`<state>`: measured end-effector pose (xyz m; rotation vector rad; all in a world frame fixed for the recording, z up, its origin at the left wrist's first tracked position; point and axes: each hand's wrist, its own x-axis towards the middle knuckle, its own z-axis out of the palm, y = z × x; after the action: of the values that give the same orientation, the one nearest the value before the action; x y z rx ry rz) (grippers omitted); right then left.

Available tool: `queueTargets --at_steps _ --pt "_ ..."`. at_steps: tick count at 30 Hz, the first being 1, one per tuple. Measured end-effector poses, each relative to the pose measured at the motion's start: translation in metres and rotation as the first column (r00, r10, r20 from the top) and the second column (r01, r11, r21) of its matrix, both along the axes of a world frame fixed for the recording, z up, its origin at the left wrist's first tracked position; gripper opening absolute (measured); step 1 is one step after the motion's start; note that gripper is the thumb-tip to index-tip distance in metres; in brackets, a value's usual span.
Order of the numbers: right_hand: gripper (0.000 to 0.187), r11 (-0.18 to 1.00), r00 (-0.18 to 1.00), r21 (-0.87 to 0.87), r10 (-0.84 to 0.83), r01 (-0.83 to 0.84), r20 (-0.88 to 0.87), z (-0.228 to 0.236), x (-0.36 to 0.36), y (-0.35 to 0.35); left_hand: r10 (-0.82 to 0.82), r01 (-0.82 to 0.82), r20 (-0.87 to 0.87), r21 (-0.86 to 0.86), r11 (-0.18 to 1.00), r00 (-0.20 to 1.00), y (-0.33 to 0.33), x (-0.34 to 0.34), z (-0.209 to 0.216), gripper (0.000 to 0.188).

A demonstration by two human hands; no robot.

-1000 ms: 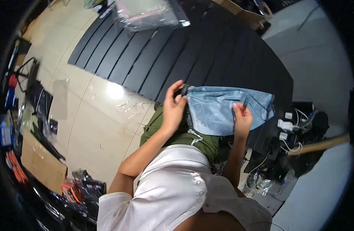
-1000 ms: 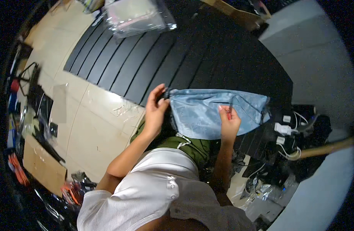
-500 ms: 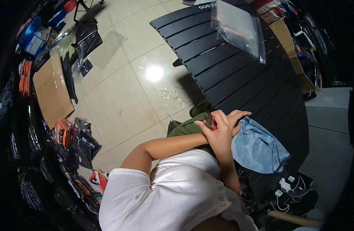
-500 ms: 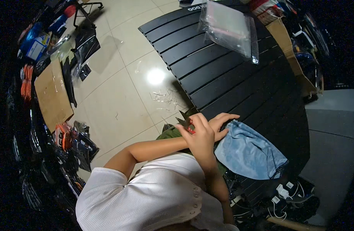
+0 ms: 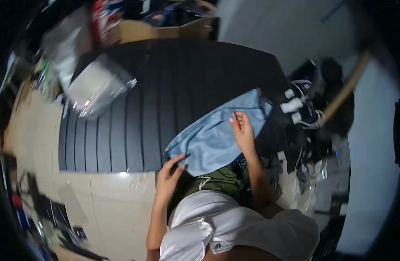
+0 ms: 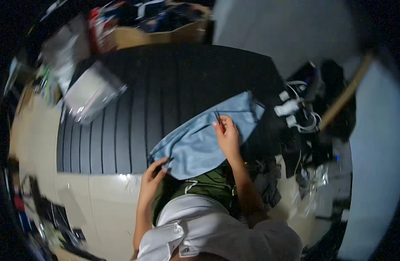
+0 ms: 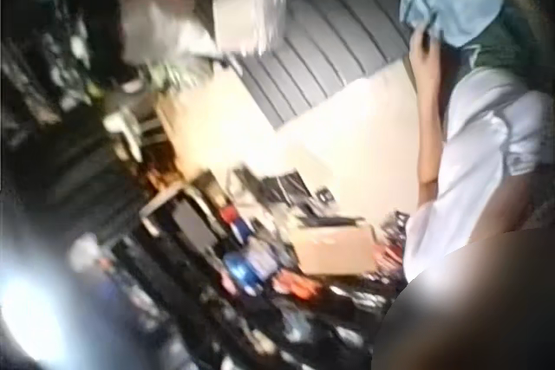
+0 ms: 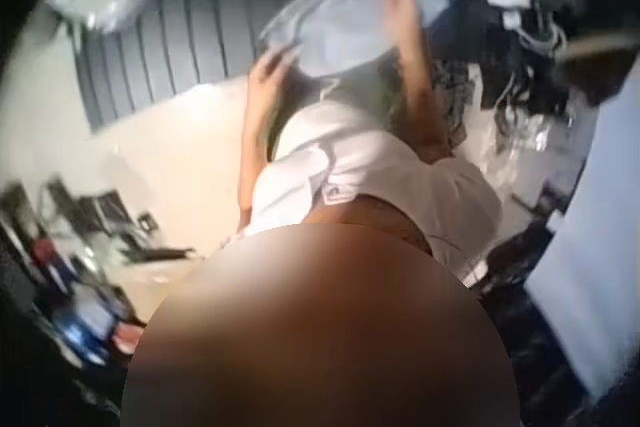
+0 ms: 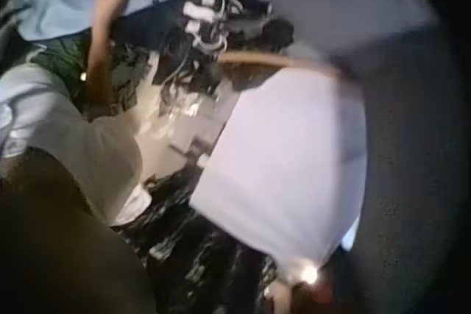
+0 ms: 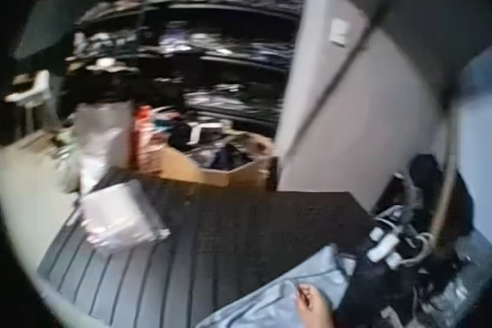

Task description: Inspecting, trimming threads from, and packaging various camouflage and tactical fabric items into plastic bags.

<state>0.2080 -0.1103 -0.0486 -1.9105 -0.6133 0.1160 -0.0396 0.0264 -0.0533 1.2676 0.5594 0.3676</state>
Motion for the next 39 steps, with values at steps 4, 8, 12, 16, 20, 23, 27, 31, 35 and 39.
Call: queueTargets --at_steps 4,8,12,16,20,23,27,31,35,39 --pt "0.029 0.894 0.875 -0.173 -0.339 0.414 0.345 0.001 0.029 -0.067 -0.046 0.044 -0.190 -0.011 0.999 0.981 0.009 0.004 0.031 0.024" --pt "0.037 0.772 0.773 -0.255 -0.429 0.582 0.467 -0.021 0.050 -0.121 0.189 -0.189 -0.018 0.008 0.982 0.982 0.051 0.017 0.030 0.028" --pt "0.041 0.510 0.665 -0.442 -0.437 0.738 0.606 -0.018 0.051 -0.123 0.124 -0.113 -0.133 0.091 0.989 0.983 0.086 0.022 0.026 0.032" --pt "0.039 0.495 0.621 -0.392 -0.484 0.775 0.616 -0.022 0.060 -0.119 0.125 -0.114 -0.132 0.087 0.990 0.983 0.083 0.020 0.015 0.033" --pt "0.037 0.476 0.597 -0.388 -0.448 0.789 0.666 -0.029 0.062 -0.124 0.188 -0.181 -0.188 0.055 0.982 0.964 0.069 0.018 0.027 0.036" --pt "0.034 0.445 0.575 -0.391 -0.434 0.806 0.694 -0.031 0.063 -0.123 0.247 -0.244 -0.236 0.046 0.969 0.940 0.063 0.021 0.036 0.035" --pt "0.031 0.358 0.516 -0.385 -0.426 0.851 0.743 -0.027 0.060 -0.115 0.248 -0.243 -0.254 0.053 0.969 0.935 0.066 0.021 0.028 0.032" --pt "0.027 0.446 0.424 -0.221 -0.430 0.868 0.798 0.006 0.052 -0.092 0.173 -0.173 -0.203 0.019 0.985 0.964 0.065 0.024 0.010 0.027" --pt "0.025 0.713 0.645 -0.227 -0.391 0.663 0.656 0.013 0.059 -0.070 0.208 -0.209 -0.166 0.014 0.978 0.964 0.062 0.035 0.020 0.027" --pt "0.027 0.716 0.891 -0.545 -0.260 0.436 0.371 0.017 0.082 -0.061 0.215 -0.207 -0.252 0.057 0.977 0.944 0.089 0.026 0.027 0.027"
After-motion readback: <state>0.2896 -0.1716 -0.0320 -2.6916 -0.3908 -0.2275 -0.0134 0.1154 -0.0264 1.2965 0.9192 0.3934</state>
